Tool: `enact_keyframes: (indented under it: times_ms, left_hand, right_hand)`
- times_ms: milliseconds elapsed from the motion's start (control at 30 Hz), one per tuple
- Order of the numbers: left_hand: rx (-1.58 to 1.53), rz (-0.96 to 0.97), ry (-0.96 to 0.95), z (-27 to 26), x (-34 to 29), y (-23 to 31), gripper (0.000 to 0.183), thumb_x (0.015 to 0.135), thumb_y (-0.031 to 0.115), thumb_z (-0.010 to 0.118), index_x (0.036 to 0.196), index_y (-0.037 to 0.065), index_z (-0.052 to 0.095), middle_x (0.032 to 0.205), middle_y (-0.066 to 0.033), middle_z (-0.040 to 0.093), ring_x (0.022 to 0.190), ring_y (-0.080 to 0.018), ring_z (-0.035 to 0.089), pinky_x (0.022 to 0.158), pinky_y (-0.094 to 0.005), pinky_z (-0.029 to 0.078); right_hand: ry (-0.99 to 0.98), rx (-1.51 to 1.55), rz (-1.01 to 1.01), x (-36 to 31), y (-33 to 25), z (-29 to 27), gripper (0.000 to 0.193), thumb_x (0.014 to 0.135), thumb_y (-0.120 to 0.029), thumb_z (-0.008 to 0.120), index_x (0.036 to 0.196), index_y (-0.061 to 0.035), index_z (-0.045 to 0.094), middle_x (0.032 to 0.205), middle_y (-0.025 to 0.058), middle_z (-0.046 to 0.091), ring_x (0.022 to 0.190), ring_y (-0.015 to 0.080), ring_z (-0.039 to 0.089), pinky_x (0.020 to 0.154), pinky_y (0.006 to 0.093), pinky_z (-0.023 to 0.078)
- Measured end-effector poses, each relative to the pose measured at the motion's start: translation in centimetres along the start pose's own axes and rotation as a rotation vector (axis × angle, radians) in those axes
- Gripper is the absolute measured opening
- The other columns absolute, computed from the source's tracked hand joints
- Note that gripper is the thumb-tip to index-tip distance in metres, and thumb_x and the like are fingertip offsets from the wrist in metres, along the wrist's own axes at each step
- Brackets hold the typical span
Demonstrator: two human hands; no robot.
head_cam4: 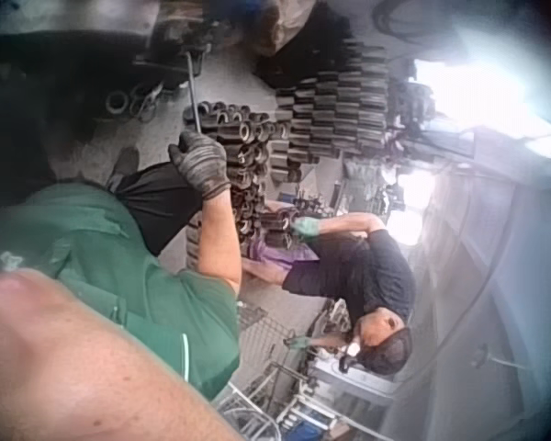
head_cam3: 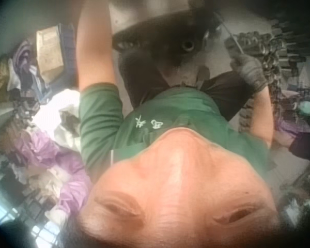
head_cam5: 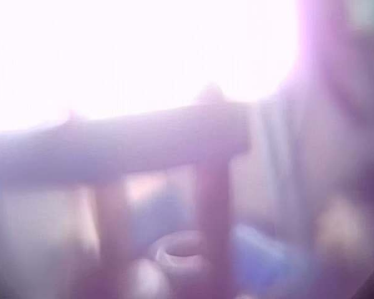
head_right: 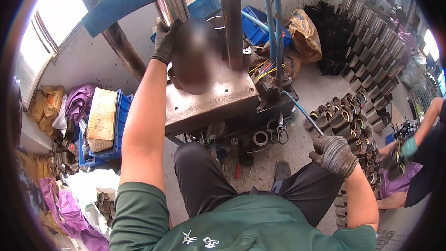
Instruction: The person organizes and feeds several colored wires through a central metal stator core by hand, then uses a press machine to insert the stator into a larger metal cylindrical housing.
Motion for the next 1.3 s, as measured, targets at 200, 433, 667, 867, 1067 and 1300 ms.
enact_keyframes:
  times_ms: [200, 433, 667, 867, 1067, 1300]
  left_hand:
    - [0.032, -0.011, 0.004, 0.0, 0.1, -0.2, 0.067, 0.082, 0.029, 0.088, 0.13, -0.002, 0.053, 0.114, -0.0138, 0.068, 0.1, -0.0211, 0.067, 0.089, -0.0329, 0.057]
    - [0.065, -0.015, 0.011, -0.2, 0.5, -0.8, 0.07, 0.077, 0.026, 0.091, 0.127, -0.002, 0.052, 0.114, -0.0142, 0.068, 0.101, -0.0226, 0.067, 0.089, -0.0342, 0.057]
    - [0.052, -0.011, 0.007, -0.5, 0.7, -1.4, 0.071, 0.073, 0.021, 0.093, 0.126, -0.001, 0.051, 0.113, -0.0139, 0.067, 0.101, -0.0237, 0.067, 0.089, -0.0357, 0.057]
    - [0.043, -0.008, -0.028, -0.1, 0.4, -0.9, 0.072, 0.073, 0.018, 0.093, 0.126, -0.001, 0.049, 0.112, -0.0148, 0.067, 0.101, -0.0243, 0.067, 0.09, -0.0358, 0.058]
    - [0.103, -0.009, -0.019, -0.3, 0.5, -1.1, 0.071, 0.072, 0.018, 0.093, 0.125, -0.002, 0.048, 0.111, -0.0152, 0.067, 0.1, -0.0239, 0.067, 0.088, -0.0359, 0.058]
    - [0.06, 0.029, -0.037, 0.0, 0.6, -0.9, 0.071, 0.072, 0.018, 0.093, 0.123, -0.003, 0.048, 0.108, -0.0146, 0.067, 0.098, -0.0232, 0.067, 0.086, -0.0356, 0.059]
  right_hand:
    - [0.055, -0.027, -0.004, 0.1, -0.1, -0.3, 0.026, 0.087, -0.029, 0.071, 0.08, -0.0043, 0.066, 0.075, 0.0199, 0.065, 0.074, 0.0429, 0.066, 0.068, 0.0516, 0.052]
    - [0.068, -0.03, -0.038, 0.0, -0.2, -0.3, 0.025, 0.091, -0.028, 0.069, 0.081, -0.0047, 0.066, 0.075, 0.0199, 0.065, 0.076, 0.0427, 0.065, 0.069, 0.0519, 0.052]
    - [-0.068, -0.059, -0.086, 0.4, -0.4, 0.1, 0.023, 0.092, -0.027, 0.069, 0.09, -0.0046, 0.072, 0.083, 0.0189, 0.069, 0.079, 0.041, 0.068, 0.072, 0.0506, 0.054]
    - [0.06, 0.152, -0.025, 1.8, -0.5, -3.9, 0.029, 0.09, -0.025, 0.067, 0.112, -0.0069, 0.074, 0.092, 0.0163, 0.074, 0.087, 0.0365, 0.072, 0.08, 0.045, 0.057]
    - [-0.256, -0.101, -0.064, 1.5, 0.5, 0.0, 0.026, 0.09, -0.024, 0.067, 0.109, -0.008, 0.075, 0.094, 0.0169, 0.074, 0.09, 0.0363, 0.072, 0.081, 0.0441, 0.057]
    - [-0.39, -0.187, -0.057, 1.4, 0.0, 0.8, 0.026, 0.09, -0.01, 0.063, 0.113, -0.0031, 0.073, 0.102, 0.0197, 0.074, 0.094, 0.0365, 0.073, 0.083, 0.042, 0.058]
Point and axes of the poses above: each hand's wrist, its own x-axis towards the middle knuckle, its own z-axis out of the palm, y = z × x, the point moved 10 cm from there along x, towards the middle knuckle
